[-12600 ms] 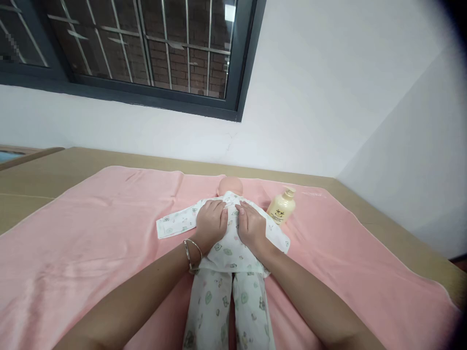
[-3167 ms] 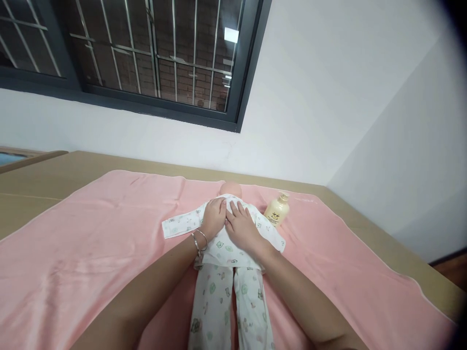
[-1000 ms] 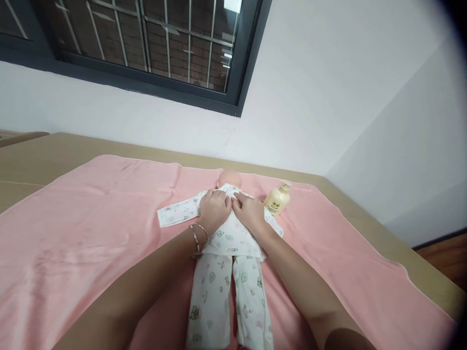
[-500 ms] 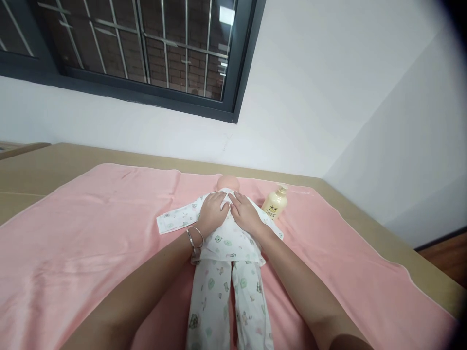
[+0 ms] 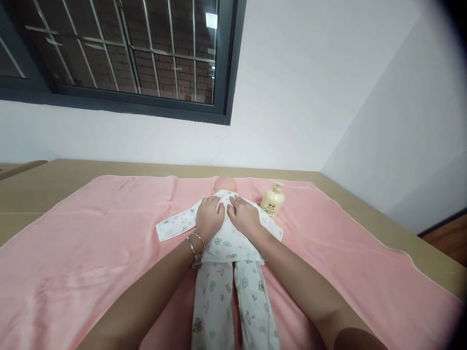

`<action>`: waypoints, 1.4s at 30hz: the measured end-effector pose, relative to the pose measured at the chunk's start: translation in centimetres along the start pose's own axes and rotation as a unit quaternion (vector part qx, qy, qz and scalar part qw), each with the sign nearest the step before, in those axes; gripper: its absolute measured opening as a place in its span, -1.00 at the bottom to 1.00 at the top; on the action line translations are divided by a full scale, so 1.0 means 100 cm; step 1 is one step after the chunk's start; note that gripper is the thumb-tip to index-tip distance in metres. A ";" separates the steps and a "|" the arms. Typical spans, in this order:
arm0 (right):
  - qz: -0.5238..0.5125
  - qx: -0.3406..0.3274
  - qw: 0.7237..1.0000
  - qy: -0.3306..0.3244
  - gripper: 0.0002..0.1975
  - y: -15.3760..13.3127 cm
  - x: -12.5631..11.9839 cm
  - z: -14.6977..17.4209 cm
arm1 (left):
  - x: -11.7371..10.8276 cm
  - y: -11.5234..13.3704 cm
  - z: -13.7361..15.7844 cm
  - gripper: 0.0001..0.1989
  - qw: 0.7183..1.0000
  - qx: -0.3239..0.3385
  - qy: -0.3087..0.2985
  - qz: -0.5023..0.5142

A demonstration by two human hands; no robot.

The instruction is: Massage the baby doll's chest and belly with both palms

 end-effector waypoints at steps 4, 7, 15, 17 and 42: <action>-0.039 -0.015 0.999 -0.020 -0.55 0.008 0.009 -0.005 | 0.006 -0.002 -0.005 -0.66 0.998 0.001 -0.058 -0.018; -0.060 -0.009 0.998 -0.030 -0.54 0.011 0.012 -0.006 | 0.008 -0.003 -0.006 -0.65 0.997 -0.001 -0.069 -0.021; -0.076 -0.004 0.997 -0.024 -0.55 0.010 0.010 -0.005 | 0.008 -0.003 -0.005 -0.64 0.997 -0.006 -0.076 -0.018; -0.077 -0.004 0.997 -0.023 -0.55 0.011 0.011 -0.005 | 0.008 -0.003 -0.005 -0.64 0.997 -0.007 -0.076 -0.018; -0.062 -0.011 0.997 -0.044 -0.53 0.012 0.010 -0.004 | 0.008 0.000 -0.004 -0.64 0.997 0.011 -0.072 -0.008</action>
Point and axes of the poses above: each hand's wrist, its own z-axis away from the middle knuckle, its own x-axis out of the palm, y = z × x, the point moved 3 cm from there along -z, towards the middle knuckle, and after that the axes turned 7 degrees about y, right-handed, at the moved point
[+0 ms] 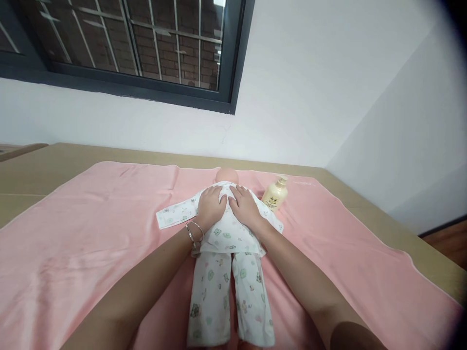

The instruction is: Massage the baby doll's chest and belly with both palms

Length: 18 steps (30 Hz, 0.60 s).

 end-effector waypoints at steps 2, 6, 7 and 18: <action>0.006 -0.022 1.000 -0.009 -0.52 0.001 -0.001 -0.002 | 0.002 -0.001 -0.001 -0.62 1.000 0.013 -0.013 -0.001; 0.016 -0.062 0.998 -0.003 -0.55 0.001 -0.005 -0.005 | 0.003 -0.001 -0.002 -0.64 0.999 0.037 -0.008 0.011; 0.018 -0.066 0.998 0.002 -0.56 -0.001 -0.007 -0.005 | 0.002 0.000 -0.001 -0.65 0.999 0.044 -0.002 0.016; 0.109 0.049 0.993 0.017 -0.66 -0.021 -0.014 0.012 | -0.009 0.007 0.008 -0.77 0.997 0.025 0.057 -0.046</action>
Point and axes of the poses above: each hand's wrist, its own z-axis away from the middle knuckle, its own x-axis out of the palm, y = z × x, the point moved 3 cm from there along -z, towards the middle knuckle, and after that the axes turned 7 degrees about y, right-handed, at the moved point
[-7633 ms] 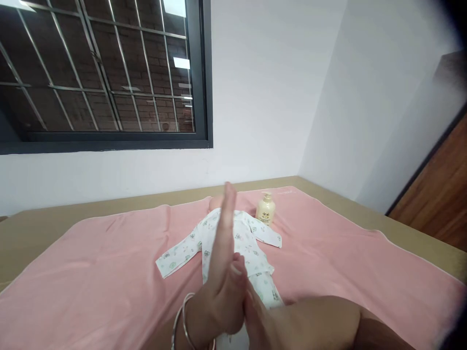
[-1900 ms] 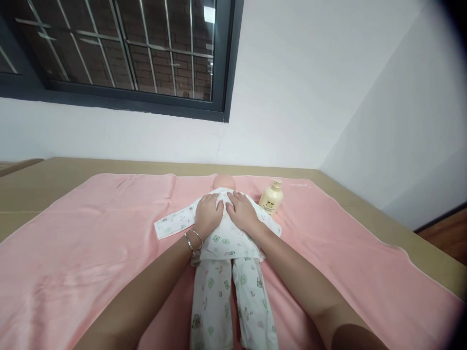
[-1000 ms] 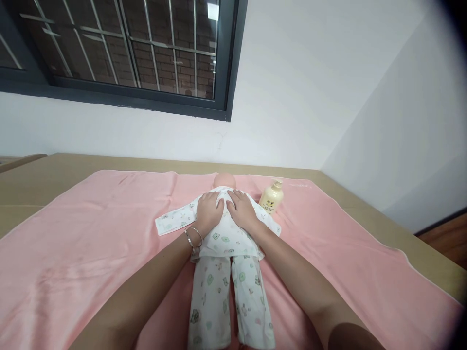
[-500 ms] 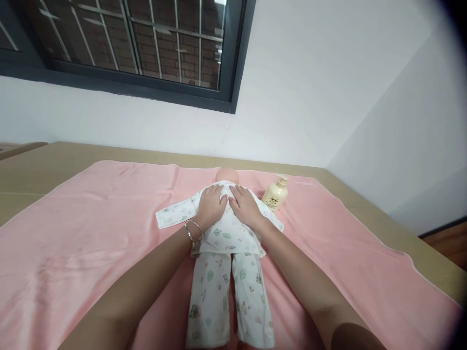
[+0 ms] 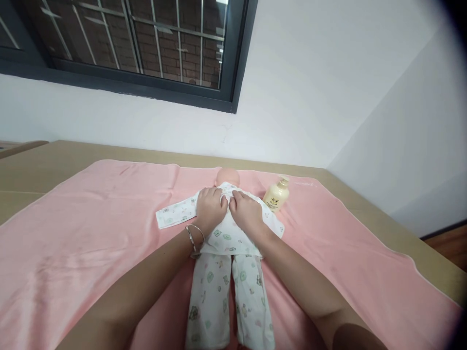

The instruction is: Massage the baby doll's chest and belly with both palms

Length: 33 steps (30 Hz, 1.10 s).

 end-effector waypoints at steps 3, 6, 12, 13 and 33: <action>-0.033 -0.013 0.999 -0.005 -0.62 0.006 0.004 -0.005 | 0.005 -0.003 -0.002 -0.73 1.000 -0.003 -0.017 0.024; -0.079 -0.051 0.996 -0.008 -0.56 0.014 0.011 -0.013 | 0.012 -0.006 -0.004 -0.65 0.998 -0.002 -0.046 0.053; -0.108 -0.098 0.989 0.000 -0.53 0.020 0.019 -0.016 | 0.016 -0.008 -0.006 -0.59 0.995 0.008 -0.082 0.055; -0.108 -0.109 0.988 0.004 -0.53 0.019 0.018 -0.015 | 0.015 -0.008 -0.007 -0.59 0.995 0.010 -0.084 0.056; -0.100 -0.092 0.991 0.000 -0.54 0.019 0.019 -0.016 | 0.010 -0.007 -0.006 -0.61 0.995 0.039 -0.080 0.037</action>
Point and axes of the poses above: each hand's wrist, its own z-axis away from the middle knuckle, its own x-axis out of the palm, y = z × x, the point moved 3 cm from there along -z, towards the middle knuckle, and after that the axes turned 7 degrees about y, right-handed, at the moved point
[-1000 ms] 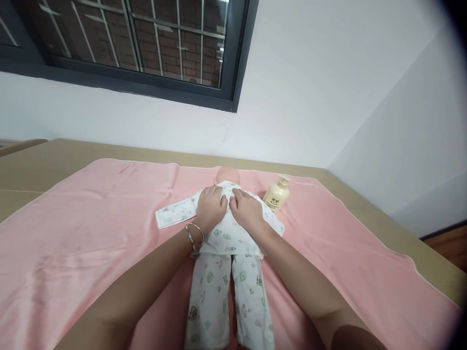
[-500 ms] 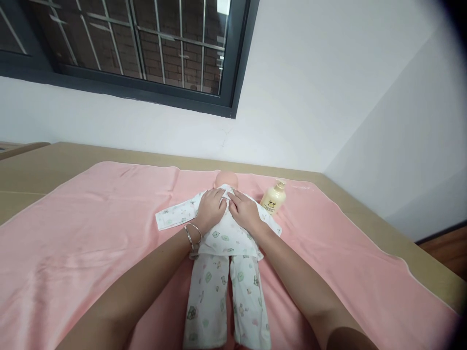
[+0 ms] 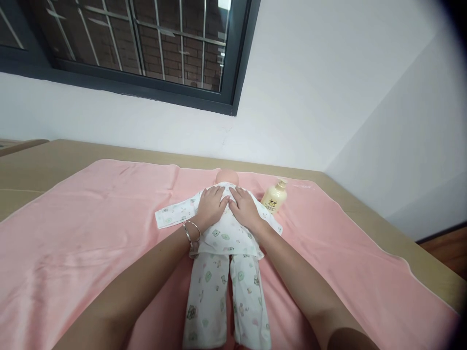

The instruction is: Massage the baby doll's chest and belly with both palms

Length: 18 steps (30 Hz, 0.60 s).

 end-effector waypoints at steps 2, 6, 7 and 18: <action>0.009 -0.028 0.999 0.013 -0.56 -0.003 -0.002 0.001 | -0.001 0.001 0.002 -0.64 0.999 0.015 0.028 0.004; 0.021 -0.037 0.998 0.054 -0.62 -0.011 -0.008 0.007 | -0.005 0.005 0.008 -0.69 0.995 0.040 0.095 0.000; 0.023 -0.026 0.997 0.063 -0.64 -0.013 -0.009 0.009 | -0.005 0.006 0.010 -0.70 0.994 0.038 0.106 -0.006; -0.007 0.063 0.998 0.009 -0.52 -0.006 -0.003 0.006 | 0.000 0.002 0.003 -0.59 0.998 -0.041 0.002 -0.054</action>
Point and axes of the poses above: each hand's wrist, its own z-axis away from the middle knuckle, its own x-axis out of the palm, y = z × x, the point moved 3 cm from there along -z, towards the middle knuckle, and after that the axes turned 7 degrees about y, right-handed, at the moved point
